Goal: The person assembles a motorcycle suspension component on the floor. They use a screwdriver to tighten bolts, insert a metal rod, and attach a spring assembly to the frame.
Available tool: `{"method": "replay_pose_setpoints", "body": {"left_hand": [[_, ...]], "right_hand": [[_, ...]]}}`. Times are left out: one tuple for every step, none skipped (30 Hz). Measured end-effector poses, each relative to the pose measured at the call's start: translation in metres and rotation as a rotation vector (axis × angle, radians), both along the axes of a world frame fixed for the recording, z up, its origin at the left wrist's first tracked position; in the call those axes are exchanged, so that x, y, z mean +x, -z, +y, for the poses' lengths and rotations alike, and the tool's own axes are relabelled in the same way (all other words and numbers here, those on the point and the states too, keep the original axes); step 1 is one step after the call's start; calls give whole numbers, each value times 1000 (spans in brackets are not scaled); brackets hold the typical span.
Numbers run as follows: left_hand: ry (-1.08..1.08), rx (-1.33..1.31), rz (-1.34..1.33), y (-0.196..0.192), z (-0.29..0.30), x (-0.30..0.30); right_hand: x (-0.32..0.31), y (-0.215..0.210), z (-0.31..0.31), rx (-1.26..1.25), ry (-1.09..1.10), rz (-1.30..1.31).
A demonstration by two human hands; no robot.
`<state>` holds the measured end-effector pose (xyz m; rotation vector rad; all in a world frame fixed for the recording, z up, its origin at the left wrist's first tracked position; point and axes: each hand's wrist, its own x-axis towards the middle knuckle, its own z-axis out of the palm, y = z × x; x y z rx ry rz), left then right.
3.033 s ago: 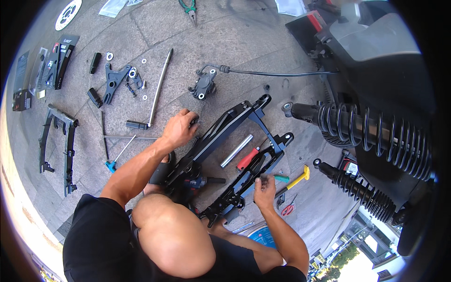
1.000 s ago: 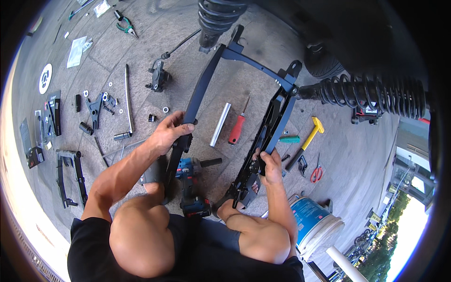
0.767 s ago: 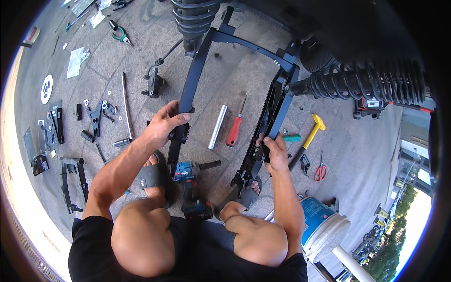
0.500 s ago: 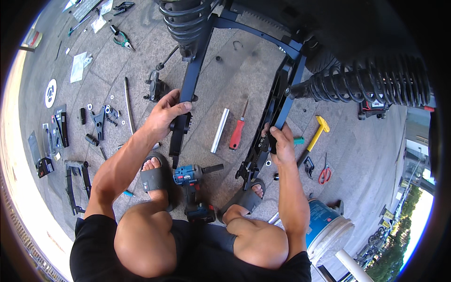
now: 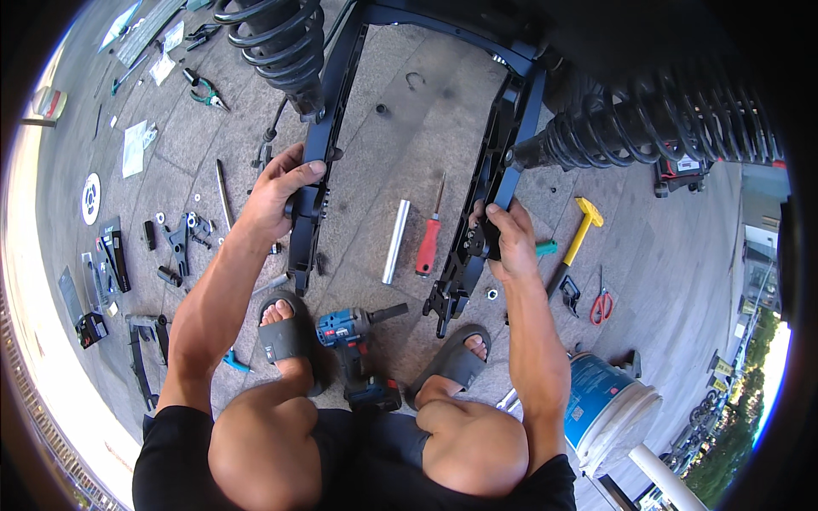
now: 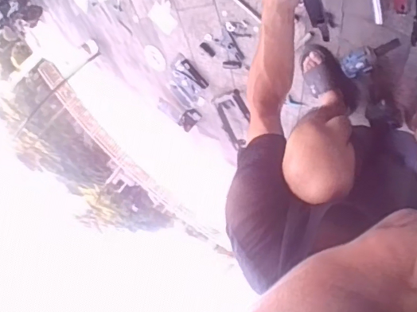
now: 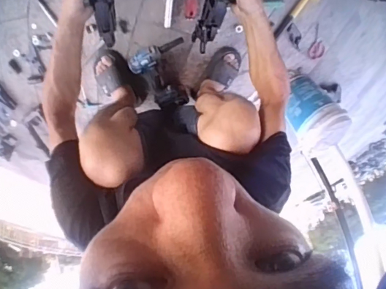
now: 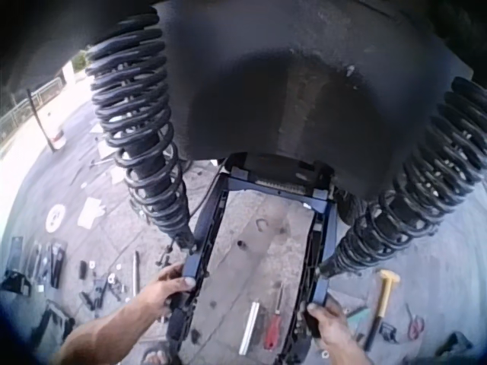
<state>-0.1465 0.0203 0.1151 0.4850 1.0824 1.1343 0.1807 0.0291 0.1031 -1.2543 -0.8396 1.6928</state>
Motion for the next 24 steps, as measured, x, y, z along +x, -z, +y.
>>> {"method": "replay_pose_setpoints", "body": {"left_hand": [[0, 8, -5, -1, 0, 0], [-5, 19, -4, -2, 0, 0], [-16, 25, 5, -3, -1, 1], [-7, 26, 8, -5, -3, 1], [0, 29, 16, -6, -5, 1], [-7, 29, 32, -7, -6, 1], [-32, 41, 34, -7, -8, 1], [-35, 27, 37, -7, -9, 0], [-36, 27, 36, -7, -10, -1], [-35, 26, 35, -7, -10, -2], [-8, 45, 36, -6, -10, -4], [21, 62, 38, -6, -9, -6], [51, 80, 39, -5, -7, -8], [39, 80, 33, -3, -6, -7], [26, 77, 28, -2, -6, -7], [7, 78, 22, -2, -5, -7], [12, 81, 25, -2, -4, -7], [-3, 77, 39, -2, -3, -8], [-17, 74, 53, -3, -2, -8], [-30, 68, 66, -3, -1, -9], [-11, 81, 70, -4, 0, -10], [0, 81, 69, -5, 1, -11], [2, 86, 69, -5, 2, -11], [3, 85, 79, -5, 3, -12]], "right_hand": [[0, -1, 1, 0, 13, 23], [0, -3, -1, -6, 23, 38], [0, -5, -1, -11, 32, 51], [0, -8, -2, -15, 28, 57], [0, -11, -4, -22, 23, 62], [0, -14, -4, -45, 38, 46], [-1, -16, -6, -38, 32, 53], [-1, -17, -6, -39, 26, 49], [-2, -18, -6, -38, 21, 46], [-1, -19, -6, -39, 19, 43], [0, -20, -6, -33, 4, 43], [1, -20, -5, -28, -9, 44], [2, -20, -5, -22, -20, 45], [2, -20, -4, -26, -10, 52], [2, -19, -3, -34, -2, 60], [1, -18, -2, -38, 2, 67], [0, -17, -2, -36, 4, 65], [-2, -16, -1, -33, 8, 62], [-3, -15, 0, -24, 9, 60], [-5, -15, 0, -29, 15, 50], [-7, -14, 1, -26, 17, 43], [-8, -13, 1, -24, 18, 37], [-9, -13, 0, -21, 9, 37], [-9, -13, 1, -20, 9, 53]]}}
